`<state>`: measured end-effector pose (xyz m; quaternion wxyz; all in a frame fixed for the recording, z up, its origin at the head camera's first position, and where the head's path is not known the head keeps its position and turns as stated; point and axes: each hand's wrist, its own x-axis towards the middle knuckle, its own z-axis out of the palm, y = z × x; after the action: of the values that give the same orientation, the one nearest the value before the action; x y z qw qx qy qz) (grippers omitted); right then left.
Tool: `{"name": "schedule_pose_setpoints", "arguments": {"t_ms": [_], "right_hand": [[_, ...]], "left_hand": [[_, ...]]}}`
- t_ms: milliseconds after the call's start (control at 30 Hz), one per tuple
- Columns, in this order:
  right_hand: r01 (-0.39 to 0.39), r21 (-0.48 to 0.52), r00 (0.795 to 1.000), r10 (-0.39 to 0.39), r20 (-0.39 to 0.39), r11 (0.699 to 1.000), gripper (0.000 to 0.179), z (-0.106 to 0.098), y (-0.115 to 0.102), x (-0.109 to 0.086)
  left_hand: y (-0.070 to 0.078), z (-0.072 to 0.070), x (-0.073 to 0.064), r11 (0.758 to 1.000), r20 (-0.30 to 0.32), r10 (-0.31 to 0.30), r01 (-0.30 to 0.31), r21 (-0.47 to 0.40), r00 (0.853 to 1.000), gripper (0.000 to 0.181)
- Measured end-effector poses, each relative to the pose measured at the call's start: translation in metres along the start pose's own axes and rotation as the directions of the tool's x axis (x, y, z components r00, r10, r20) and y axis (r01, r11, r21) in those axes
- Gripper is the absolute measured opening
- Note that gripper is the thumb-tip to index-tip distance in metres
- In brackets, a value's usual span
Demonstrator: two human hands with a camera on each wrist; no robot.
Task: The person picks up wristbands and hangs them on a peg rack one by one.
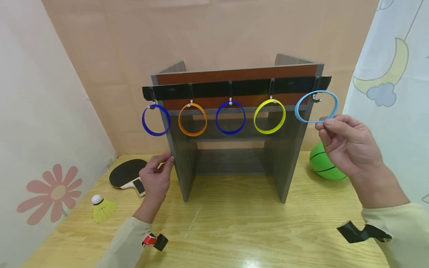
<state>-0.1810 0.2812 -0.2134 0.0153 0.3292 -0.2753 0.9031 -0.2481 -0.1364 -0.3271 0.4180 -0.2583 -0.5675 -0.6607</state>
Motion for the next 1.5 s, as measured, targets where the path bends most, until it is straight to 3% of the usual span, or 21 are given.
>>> {"name": "schedule_pose_setpoints", "arguments": {"t_ms": [367,633,1000,1200,1500], "right_hand": [[-0.046,0.011,0.998,0.046,-0.052,0.999,0.030,-0.012,0.000,0.002],[-0.060,-0.027,0.996,0.058,-0.070,0.998,0.029,-0.014,0.006,0.001],[-0.075,-0.118,0.989,0.058,-0.139,0.990,0.027,-0.014,0.004,-0.003],[-0.085,-0.137,0.989,0.066,-0.136,0.987,0.027,-0.021,0.008,-0.010],[-0.186,-0.306,0.978,0.145,-0.151,0.934,0.029,-0.046,0.034,-0.036]], "left_hand": [[-0.001,0.002,0.001,1.000,0.016,0.012,-0.012,0.001,1.000,0.013],[-0.003,0.003,0.001,1.000,0.009,0.017,-0.017,0.013,1.000,0.013],[-0.004,0.008,0.001,0.999,0.008,0.009,-0.009,-0.033,1.000,0.014],[-0.003,0.008,0.002,1.000,0.018,0.011,-0.011,-0.029,1.000,0.014],[0.000,0.005,0.004,1.000,0.023,0.025,-0.025,-0.006,0.999,0.011]]}}
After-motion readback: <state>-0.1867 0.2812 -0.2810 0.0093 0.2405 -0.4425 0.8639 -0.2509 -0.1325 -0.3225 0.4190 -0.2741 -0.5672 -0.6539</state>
